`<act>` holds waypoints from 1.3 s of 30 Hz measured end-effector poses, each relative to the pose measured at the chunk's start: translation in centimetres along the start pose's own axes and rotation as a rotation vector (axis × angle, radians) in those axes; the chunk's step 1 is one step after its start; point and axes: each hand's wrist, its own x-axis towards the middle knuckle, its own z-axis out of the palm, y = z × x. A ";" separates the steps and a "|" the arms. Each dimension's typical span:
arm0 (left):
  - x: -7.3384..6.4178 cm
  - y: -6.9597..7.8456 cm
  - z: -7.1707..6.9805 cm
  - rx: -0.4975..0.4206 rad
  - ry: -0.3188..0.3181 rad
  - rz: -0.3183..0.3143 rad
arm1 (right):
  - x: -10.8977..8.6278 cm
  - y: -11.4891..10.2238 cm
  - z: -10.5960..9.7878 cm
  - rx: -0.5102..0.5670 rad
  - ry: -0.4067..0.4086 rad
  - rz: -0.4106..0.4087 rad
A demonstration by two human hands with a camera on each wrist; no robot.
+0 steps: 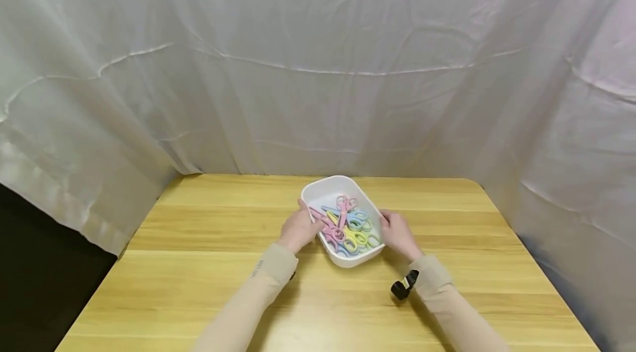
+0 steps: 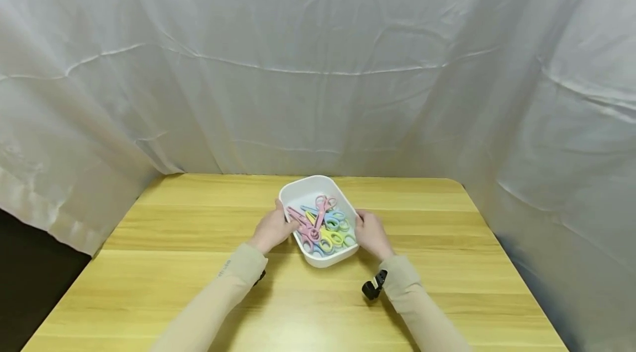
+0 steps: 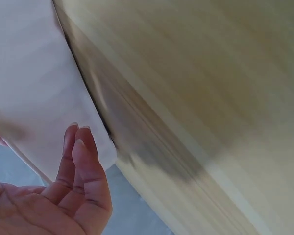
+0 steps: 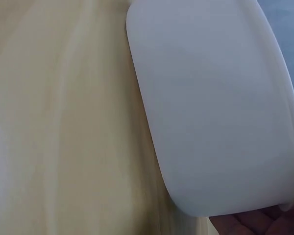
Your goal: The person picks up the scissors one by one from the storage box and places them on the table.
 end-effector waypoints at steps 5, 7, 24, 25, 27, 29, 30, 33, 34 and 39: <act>-0.1 -0.7 -0.6 -0.009 -0.002 0.004 | -0.3 -0.5 0.5 0.052 -0.018 0.000; -0.1 -1.0 -0.9 -0.006 0.002 0.006 | -0.4 -0.7 0.7 0.070 -0.027 0.001; 0.0 -3.0 -3.1 0.057 0.001 0.022 | -1.5 -2.3 2.3 0.216 -0.085 0.021; 0.0 -3.2 -3.2 0.063 0.005 0.027 | -1.5 -2.4 2.5 0.230 -0.088 0.023; 0.1 -3.6 -3.4 0.064 0.012 0.040 | -1.7 -2.6 2.7 0.252 -0.095 0.029; 0.1 -4.2 -3.7 0.065 0.019 0.053 | -1.9 -2.9 3.1 0.265 -0.101 0.035; 0.1 -4.4 -3.8 0.068 0.017 0.054 | -1.9 -3.0 3.3 0.267 -0.103 0.041; 0.1 -5.1 -4.3 0.073 0.029 0.065 | -2.0 -3.5 3.6 0.316 -0.148 0.049; 0.1 -5.4 -4.4 0.073 0.030 0.064 | -2.0 -3.6 3.6 0.338 -0.171 0.049; 0.0 -6.3 -5.2 0.086 0.027 0.042 | -2.0 -4.2 4.2 0.422 -0.282 0.059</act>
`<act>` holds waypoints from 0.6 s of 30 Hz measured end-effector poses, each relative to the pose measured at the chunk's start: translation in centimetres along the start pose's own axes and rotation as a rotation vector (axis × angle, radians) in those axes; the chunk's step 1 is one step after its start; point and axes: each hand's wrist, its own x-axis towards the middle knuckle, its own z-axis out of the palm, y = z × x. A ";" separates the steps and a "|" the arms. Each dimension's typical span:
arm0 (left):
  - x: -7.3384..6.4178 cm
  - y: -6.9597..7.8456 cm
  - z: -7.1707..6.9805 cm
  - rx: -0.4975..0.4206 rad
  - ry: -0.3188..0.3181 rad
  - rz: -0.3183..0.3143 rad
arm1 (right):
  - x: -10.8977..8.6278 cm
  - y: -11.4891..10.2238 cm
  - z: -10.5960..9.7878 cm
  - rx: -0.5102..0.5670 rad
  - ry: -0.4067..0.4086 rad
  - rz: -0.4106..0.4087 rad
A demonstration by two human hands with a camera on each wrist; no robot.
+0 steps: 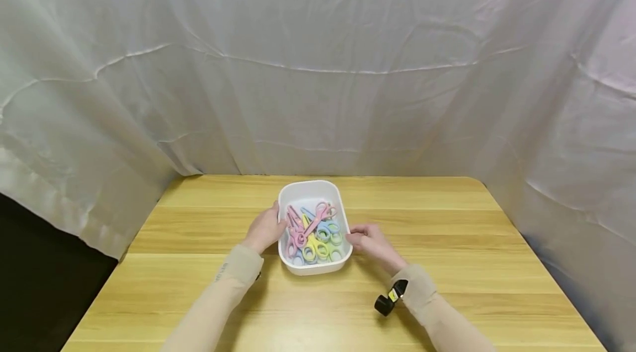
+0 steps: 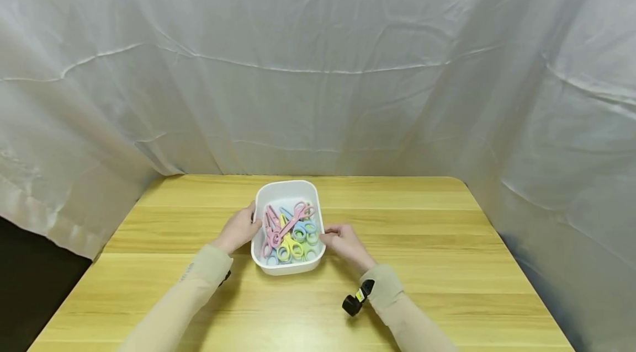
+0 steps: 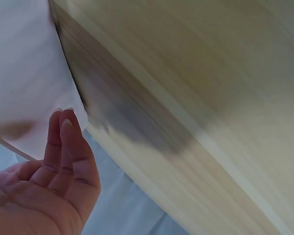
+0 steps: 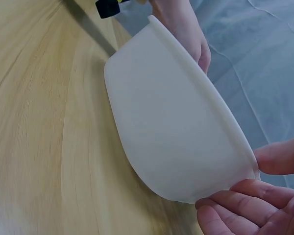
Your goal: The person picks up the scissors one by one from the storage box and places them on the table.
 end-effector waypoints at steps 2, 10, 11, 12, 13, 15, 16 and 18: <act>0.0 -0.3 -0.3 0.004 -0.008 -0.010 | 0.1 -0.2 0.4 0.007 -0.018 0.016; -0.3 -1.4 -1.2 0.031 -0.007 -0.013 | 0.2 -0.7 2.0 0.054 -0.055 0.006; -0.3 -1.4 -1.3 0.023 -0.009 -0.016 | 0.2 -0.8 2.2 0.060 -0.056 0.008; -0.4 -1.5 -1.4 0.025 -0.006 -0.017 | 0.2 -0.9 2.3 0.066 -0.056 0.013; -0.4 -1.6 -1.6 0.027 -0.002 -0.017 | 0.2 -0.9 2.5 0.073 -0.056 0.017; -0.4 -1.8 -1.8 0.031 0.005 -0.024 | 0.1 -1.0 2.9 0.075 -0.054 0.013; -0.5 -1.8 -1.9 0.031 0.008 -0.029 | 0.0 -1.1 3.1 0.079 -0.053 0.010; -0.5 -1.8 -2.1 0.041 0.018 -0.041 | 0.0 -1.2 3.5 0.070 -0.048 0.001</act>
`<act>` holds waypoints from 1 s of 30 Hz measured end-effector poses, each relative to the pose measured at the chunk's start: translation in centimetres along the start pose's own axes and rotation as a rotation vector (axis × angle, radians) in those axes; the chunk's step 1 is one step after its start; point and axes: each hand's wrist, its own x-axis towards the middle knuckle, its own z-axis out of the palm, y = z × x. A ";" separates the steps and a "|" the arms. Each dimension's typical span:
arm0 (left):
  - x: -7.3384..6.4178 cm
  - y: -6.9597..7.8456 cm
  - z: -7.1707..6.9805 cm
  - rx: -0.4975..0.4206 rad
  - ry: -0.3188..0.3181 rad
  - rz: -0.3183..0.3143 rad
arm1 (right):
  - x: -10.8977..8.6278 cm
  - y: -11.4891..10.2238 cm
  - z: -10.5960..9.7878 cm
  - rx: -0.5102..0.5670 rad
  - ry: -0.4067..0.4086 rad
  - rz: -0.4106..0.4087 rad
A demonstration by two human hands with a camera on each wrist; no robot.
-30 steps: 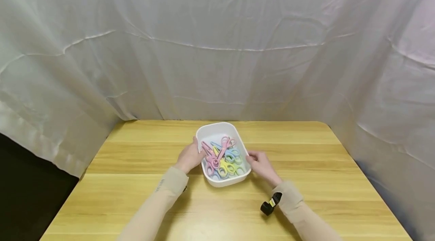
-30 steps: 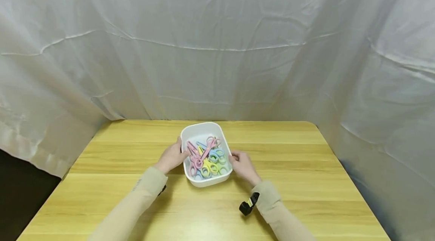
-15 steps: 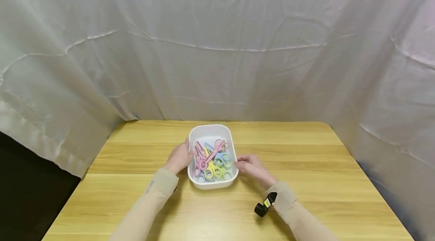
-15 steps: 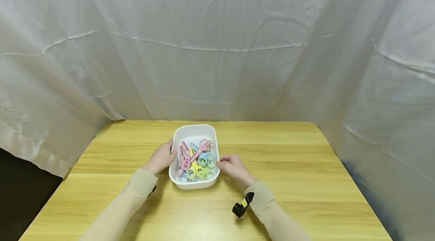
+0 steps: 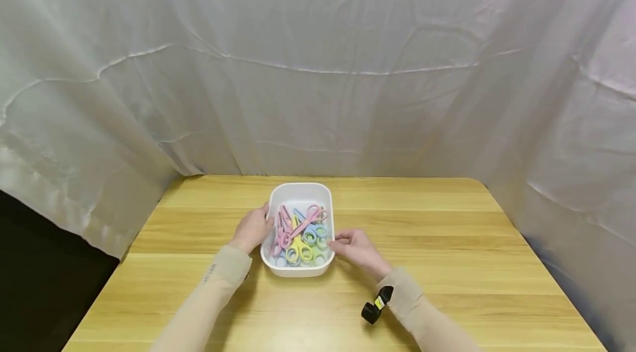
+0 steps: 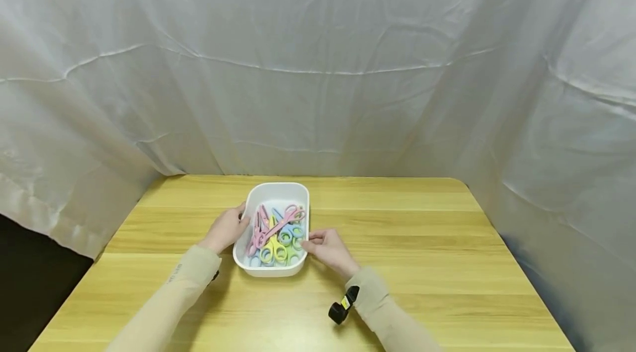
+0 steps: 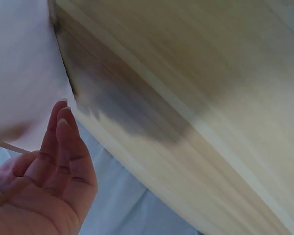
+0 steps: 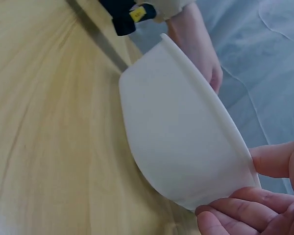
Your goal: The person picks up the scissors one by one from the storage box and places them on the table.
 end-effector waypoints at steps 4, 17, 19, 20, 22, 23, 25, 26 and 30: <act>0.2 0.1 -0.1 -0.006 -0.004 -0.010 | -0.1 -0.3 0.8 -0.046 0.027 -0.024; -0.6 -0.2 -0.4 -0.072 -0.042 -0.029 | -0.4 -1.4 2.5 -0.379 0.044 -0.110; -0.8 -0.4 -0.4 -0.066 -0.035 -0.047 | -0.4 -1.6 2.8 -0.431 0.036 -0.140; -0.8 -0.5 -0.3 -0.063 -0.027 -0.054 | -0.4 -1.8 3.0 -0.450 0.031 -0.152; -0.8 -0.8 -0.1 -0.060 -0.010 -0.064 | -0.3 -1.9 3.2 -0.479 0.019 -0.163; -0.8 -0.9 0.0 -0.058 -0.001 -0.069 | -0.2 -1.9 3.2 -0.491 0.015 -0.165; -0.8 -1.1 0.2 -0.067 0.008 -0.084 | -0.1 -2.0 3.2 -0.509 0.006 -0.158; -0.7 -1.2 0.3 -0.071 0.012 -0.092 | 0.0 -2.0 3.1 -0.519 0.005 -0.153; -0.4 -1.1 0.7 -0.083 0.007 -0.124 | 0.4 -2.2 2.7 -0.581 0.024 -0.158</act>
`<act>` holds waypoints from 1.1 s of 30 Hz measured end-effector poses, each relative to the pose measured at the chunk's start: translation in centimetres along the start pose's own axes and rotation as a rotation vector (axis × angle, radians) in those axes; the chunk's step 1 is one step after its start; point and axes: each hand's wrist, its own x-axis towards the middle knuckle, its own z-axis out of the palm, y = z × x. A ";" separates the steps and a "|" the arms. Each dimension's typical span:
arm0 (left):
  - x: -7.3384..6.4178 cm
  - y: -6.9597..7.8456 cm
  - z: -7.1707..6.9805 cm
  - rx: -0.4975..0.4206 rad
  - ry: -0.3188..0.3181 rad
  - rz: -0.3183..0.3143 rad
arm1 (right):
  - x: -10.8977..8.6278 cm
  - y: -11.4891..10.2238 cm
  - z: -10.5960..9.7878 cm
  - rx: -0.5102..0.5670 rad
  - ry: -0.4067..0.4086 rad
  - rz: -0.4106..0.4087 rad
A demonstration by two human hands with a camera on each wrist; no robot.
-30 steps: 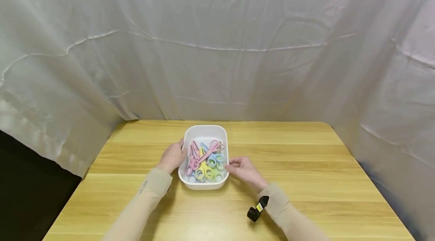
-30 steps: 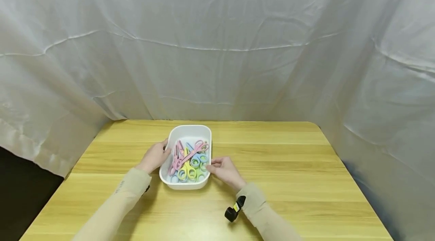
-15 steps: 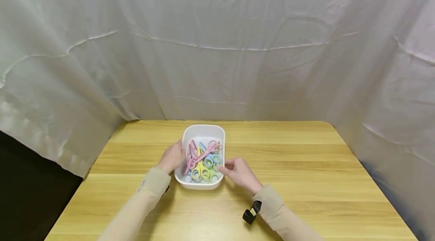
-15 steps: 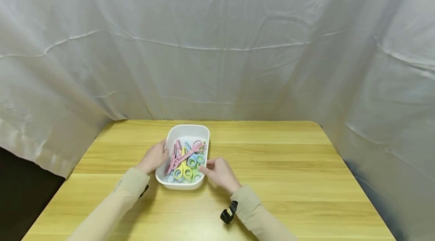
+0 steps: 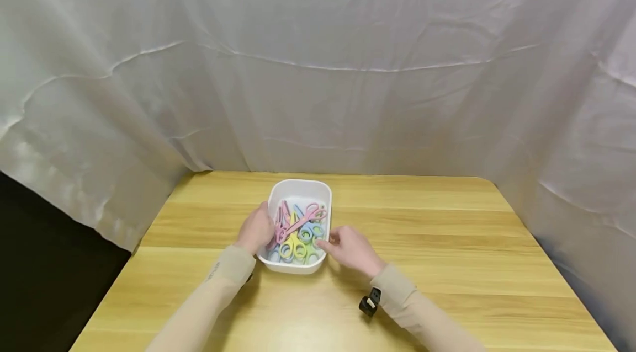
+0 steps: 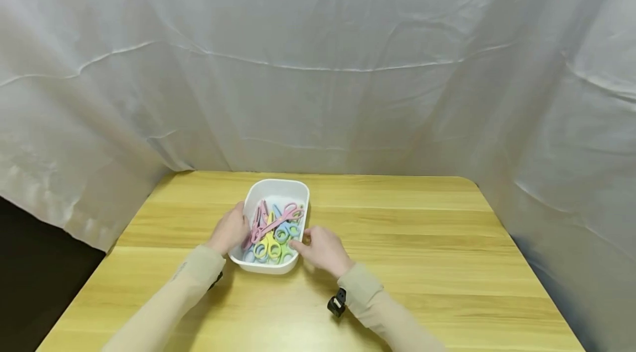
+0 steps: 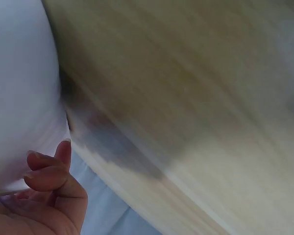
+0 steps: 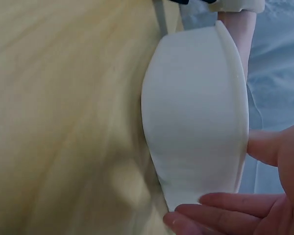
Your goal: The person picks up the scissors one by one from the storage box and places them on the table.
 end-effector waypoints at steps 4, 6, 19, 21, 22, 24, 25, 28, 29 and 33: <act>0.1 0.5 0.1 0.007 0.002 -0.013 | 0.4 -0.1 -0.8 -0.081 0.079 -0.024; 0.1 0.5 0.1 0.023 0.010 -0.012 | 0.6 -0.2 -1.1 -0.121 0.121 -0.045; -0.2 0.4 0.2 0.019 -0.003 -0.061 | 2.6 -2.0 -2.4 -0.196 0.185 -0.182; -0.2 0.3 0.1 0.018 -0.005 -0.065 | 3.1 -2.6 -2.6 -0.155 0.167 -0.202; -0.2 0.3 0.1 0.021 -0.004 -0.064 | 3.3 -2.9 -2.7 -0.128 0.154 -0.211; -0.3 0.2 0.0 0.018 -0.005 -0.070 | 4.0 -3.4 -2.8 -0.067 0.119 -0.217; -0.3 0.2 0.0 0.017 -0.004 -0.071 | 4.3 -3.6 -2.8 -0.028 0.102 -0.217; -0.5 0.2 0.0 -0.007 -0.007 -0.075 | 5.3 -4.2 -2.9 0.047 0.065 -0.178; -0.5 0.3 0.1 -0.019 -0.010 -0.080 | 5.6 -4.3 -2.9 0.055 0.060 -0.160; -0.9 0.5 0.3 -0.041 -0.026 -0.094 | 6.7 -4.6 -2.6 0.041 0.055 -0.107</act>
